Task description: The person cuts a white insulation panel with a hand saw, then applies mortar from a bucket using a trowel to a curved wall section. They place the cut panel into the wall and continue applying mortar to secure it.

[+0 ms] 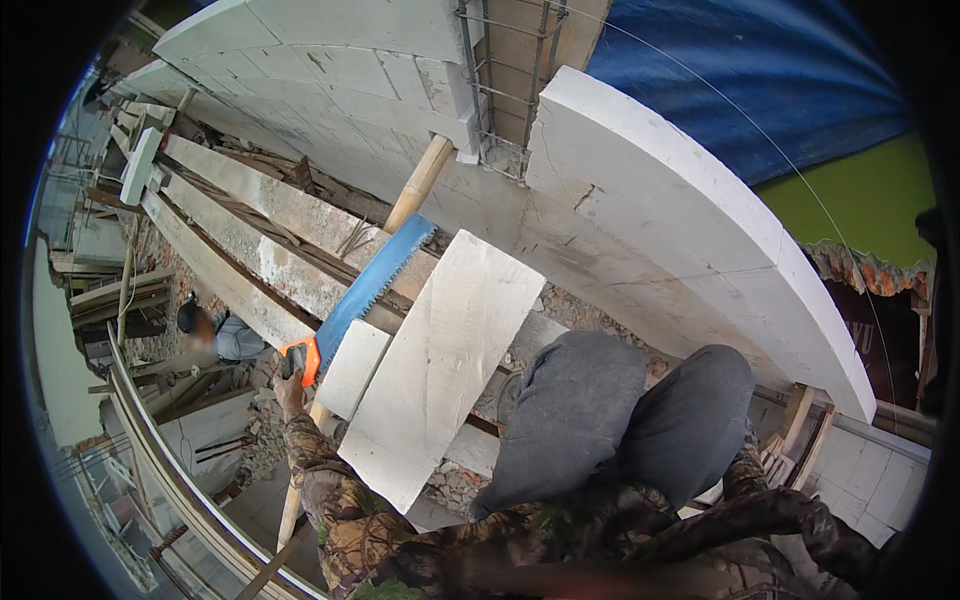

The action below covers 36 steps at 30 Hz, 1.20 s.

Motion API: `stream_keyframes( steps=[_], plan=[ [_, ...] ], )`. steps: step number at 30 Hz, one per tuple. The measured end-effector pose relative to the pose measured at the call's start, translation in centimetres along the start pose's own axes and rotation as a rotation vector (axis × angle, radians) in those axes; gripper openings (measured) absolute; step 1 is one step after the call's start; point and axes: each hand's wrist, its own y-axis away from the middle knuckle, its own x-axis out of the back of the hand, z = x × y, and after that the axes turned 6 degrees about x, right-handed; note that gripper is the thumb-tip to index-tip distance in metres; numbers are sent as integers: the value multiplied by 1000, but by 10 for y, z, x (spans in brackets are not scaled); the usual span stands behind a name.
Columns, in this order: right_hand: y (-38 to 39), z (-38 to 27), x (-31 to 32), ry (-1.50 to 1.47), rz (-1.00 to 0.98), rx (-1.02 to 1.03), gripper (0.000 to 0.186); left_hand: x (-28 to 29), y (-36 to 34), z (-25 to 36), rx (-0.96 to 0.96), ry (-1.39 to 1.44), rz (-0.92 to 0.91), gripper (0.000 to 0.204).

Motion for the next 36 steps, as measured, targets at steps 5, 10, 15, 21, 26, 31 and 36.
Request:
stream_keyframes(
  steps=[5, 10, 15, 21, 26, 31, 36],
  plan=[
    [19, -14, -13, -50, 34, -31, 41, 5, -3, 8, -1, 35, -7, 68],
    [32, -16, -28, -65, 24, -33, 41, 31, 17, 33, 1, 18, 185, 57],
    [36, -19, -36, -62, -1, -26, 41, 55, -2, 31, 17, -65, 449, 46],
    [27, -28, -53, -100, 21, 35, 41, 98, -18, 58, -81, 19, 675, 46],
    [-12, -8, -63, -189, 50, 114, 42, 85, 30, 233, -509, 195, 675, 42],
    [-25, 19, -66, -320, 107, 100, 42, 45, 132, 385, -955, 266, 461, 42],
    [19, 34, -66, -385, 217, 44, 44, 29, 224, 472, -1220, 276, 231, 42]
  ],
)
